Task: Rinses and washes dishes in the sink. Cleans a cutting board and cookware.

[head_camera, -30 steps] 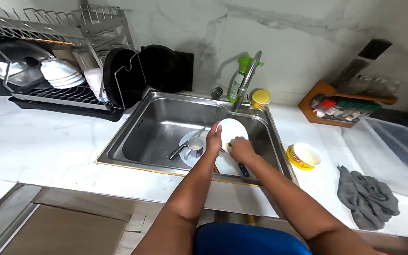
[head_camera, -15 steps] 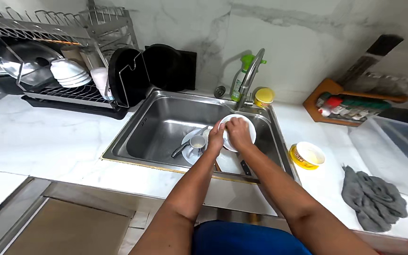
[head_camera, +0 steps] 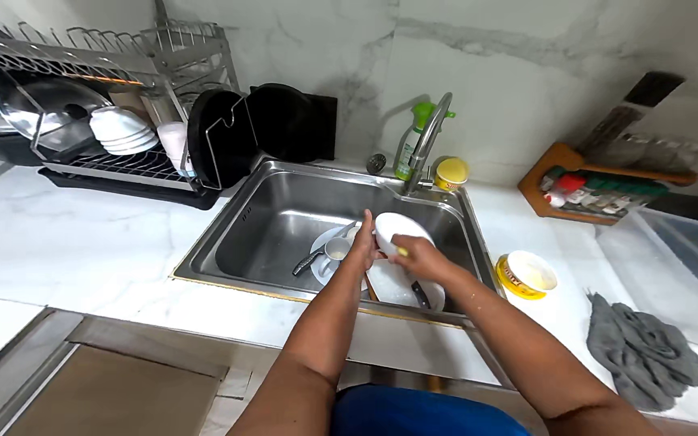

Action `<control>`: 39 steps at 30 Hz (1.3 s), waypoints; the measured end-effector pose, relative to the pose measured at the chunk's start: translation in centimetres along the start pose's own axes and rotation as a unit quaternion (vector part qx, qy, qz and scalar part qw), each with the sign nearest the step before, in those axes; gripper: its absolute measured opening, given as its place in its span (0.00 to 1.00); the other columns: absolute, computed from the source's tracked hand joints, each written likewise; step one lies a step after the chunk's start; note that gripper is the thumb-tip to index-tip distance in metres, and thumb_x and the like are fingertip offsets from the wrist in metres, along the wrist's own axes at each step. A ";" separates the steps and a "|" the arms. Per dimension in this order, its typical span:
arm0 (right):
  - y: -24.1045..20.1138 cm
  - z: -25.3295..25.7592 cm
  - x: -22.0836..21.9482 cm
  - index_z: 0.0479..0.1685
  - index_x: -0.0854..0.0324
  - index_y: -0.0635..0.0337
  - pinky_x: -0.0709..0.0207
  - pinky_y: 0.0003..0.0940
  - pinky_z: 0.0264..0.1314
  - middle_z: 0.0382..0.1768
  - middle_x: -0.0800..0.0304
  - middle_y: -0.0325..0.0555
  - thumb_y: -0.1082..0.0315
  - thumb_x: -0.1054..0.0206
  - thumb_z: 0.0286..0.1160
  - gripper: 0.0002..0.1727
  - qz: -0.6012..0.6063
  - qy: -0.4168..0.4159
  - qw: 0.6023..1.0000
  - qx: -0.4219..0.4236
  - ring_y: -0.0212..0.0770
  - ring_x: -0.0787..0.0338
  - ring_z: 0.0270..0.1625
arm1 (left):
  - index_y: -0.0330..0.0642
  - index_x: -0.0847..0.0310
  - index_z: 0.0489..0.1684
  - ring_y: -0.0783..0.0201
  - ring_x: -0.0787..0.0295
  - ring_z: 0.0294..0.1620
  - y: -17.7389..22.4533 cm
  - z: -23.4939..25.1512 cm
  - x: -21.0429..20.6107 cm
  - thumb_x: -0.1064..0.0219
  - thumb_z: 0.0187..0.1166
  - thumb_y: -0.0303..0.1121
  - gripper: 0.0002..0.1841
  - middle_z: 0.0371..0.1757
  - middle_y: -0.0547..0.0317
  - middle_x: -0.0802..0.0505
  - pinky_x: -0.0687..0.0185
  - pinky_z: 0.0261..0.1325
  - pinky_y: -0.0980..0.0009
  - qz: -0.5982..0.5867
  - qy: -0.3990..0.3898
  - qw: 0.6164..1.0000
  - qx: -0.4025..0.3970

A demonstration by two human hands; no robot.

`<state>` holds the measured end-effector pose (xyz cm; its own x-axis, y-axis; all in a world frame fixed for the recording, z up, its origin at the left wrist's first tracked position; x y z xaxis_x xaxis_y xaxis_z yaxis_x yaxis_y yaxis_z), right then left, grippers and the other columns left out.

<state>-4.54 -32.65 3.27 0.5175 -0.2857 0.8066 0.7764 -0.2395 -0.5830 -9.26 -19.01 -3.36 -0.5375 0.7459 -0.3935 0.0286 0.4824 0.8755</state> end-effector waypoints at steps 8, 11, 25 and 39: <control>7.1 3.8 0.1 0.57 0.18 0.71 0.20 0.58 0.63 0.48 0.11 0.67 0.51 0.35 0.87 0.25 0.153 0.272 0.915 -0.258 0.59 0.10 0.54 | 0.29 0.14 0.50 0.44 0.12 0.57 -1.1 0.9 1.5 0.41 0.87 0.60 0.34 0.53 0.34 0.09 0.17 0.62 0.45 0.061 0.197 0.977 -0.055; 2.6 4.7 -2.7 0.60 0.21 0.75 0.21 0.56 0.69 0.57 0.13 0.69 0.55 0.30 0.81 0.27 0.083 0.249 0.953 -0.153 0.61 0.12 0.63 | 0.31 0.12 0.35 0.42 0.11 0.53 -0.3 0.7 2.4 0.50 0.92 0.58 0.35 0.44 0.35 0.08 0.20 0.60 0.41 0.209 0.279 0.934 -0.074; 6.7 7.0 -0.9 0.65 0.20 0.68 0.17 0.48 0.61 0.55 0.12 0.59 0.51 0.41 0.90 0.26 0.368 0.245 0.850 -0.288 0.48 0.11 0.57 | 0.30 0.18 0.25 0.51 0.15 0.39 0.6 -0.1 2.0 0.48 0.92 0.54 0.33 0.30 0.42 0.13 0.19 0.49 0.50 0.113 0.239 0.947 -0.183; 5.8 6.1 -3.1 0.65 0.20 0.67 0.17 0.49 0.60 0.56 0.13 0.58 0.51 0.49 0.94 0.27 0.419 0.360 0.783 -0.286 0.47 0.13 0.57 | 0.28 0.16 0.46 0.44 0.14 0.52 0.1 0.5 2.7 0.48 0.93 0.49 0.27 0.48 0.34 0.11 0.19 0.57 0.44 0.011 0.272 0.956 -0.114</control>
<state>0.55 -27.53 -1.99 0.2620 -0.9647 -0.0268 -0.1230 -0.0058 -0.9924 -10.32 -16.67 -4.47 -0.8989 0.3760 -0.2250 -0.1064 0.3108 0.9445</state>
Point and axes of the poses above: each hand's wrist, its own z-axis towards the middle knuckle, its own x-axis out of the back of the hand, y = z × x, the point moved 3 cm from there along z, towards the middle knuckle
